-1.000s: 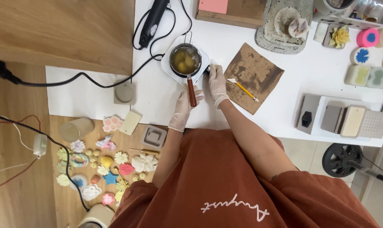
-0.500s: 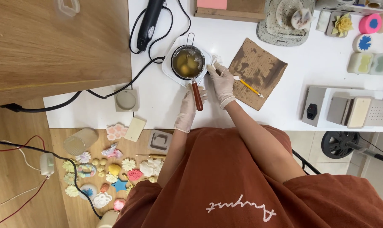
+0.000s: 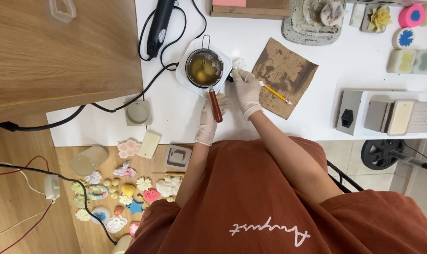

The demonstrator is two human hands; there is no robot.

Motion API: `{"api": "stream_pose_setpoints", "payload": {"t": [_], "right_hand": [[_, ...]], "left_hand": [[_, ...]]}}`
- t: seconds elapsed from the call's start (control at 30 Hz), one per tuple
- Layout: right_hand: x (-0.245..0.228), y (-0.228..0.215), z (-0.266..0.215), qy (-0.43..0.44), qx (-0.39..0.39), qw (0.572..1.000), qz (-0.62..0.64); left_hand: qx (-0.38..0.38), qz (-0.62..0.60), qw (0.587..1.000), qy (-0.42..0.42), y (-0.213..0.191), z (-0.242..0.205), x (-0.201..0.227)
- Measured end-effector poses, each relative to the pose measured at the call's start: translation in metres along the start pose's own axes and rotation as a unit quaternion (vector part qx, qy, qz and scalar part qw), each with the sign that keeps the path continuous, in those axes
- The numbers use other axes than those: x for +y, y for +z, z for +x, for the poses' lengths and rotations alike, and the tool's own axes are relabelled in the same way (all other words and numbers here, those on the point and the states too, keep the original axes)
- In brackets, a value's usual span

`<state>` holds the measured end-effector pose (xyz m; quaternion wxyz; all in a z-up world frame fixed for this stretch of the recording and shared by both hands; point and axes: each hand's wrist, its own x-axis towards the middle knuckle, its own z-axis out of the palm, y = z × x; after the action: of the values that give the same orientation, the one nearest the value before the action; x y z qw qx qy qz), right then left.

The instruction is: The person holds a wax-stained wooden board over a work table and scrapes its surface with a small handheld tool, turning the board to reach different areas. They then wipe the board with a tissue and continue scraping near a pot of melting wax on a hot plate.

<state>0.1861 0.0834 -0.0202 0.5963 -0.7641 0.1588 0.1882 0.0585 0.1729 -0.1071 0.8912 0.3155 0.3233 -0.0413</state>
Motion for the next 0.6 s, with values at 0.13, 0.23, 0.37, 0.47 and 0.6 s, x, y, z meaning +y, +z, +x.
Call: {"api": "stream_pose_setpoints", "payload": {"t": [0.13,0.23,0.37,0.47,0.6], "right_hand": [[0.018,-0.007,-0.02,-0.198,-0.005,0.973,-0.123],[0.022,-0.024,-0.016,-0.244,-0.022,0.945,-0.216],[-0.018,-0.029,-0.033,-0.053,-0.015,0.971,-0.231],[0.002,-0.025,-0.015,-0.064,0.004,0.991,-0.119],[0.03,-0.005,0.003,-0.198,-0.004,0.975,-0.098]], "left_hand": [[-0.018,-0.015,1.0,0.009,-0.001,0.0,0.0],[-0.017,-0.016,1.0,0.001,0.005,0.0,0.004],[-0.013,-0.031,0.999,0.006,0.007,-0.003,0.002],[-0.015,-0.028,0.999,0.014,0.02,-0.015,0.006],[-0.023,-0.036,0.999,0.007,0.0,0.002,-0.027]]}}
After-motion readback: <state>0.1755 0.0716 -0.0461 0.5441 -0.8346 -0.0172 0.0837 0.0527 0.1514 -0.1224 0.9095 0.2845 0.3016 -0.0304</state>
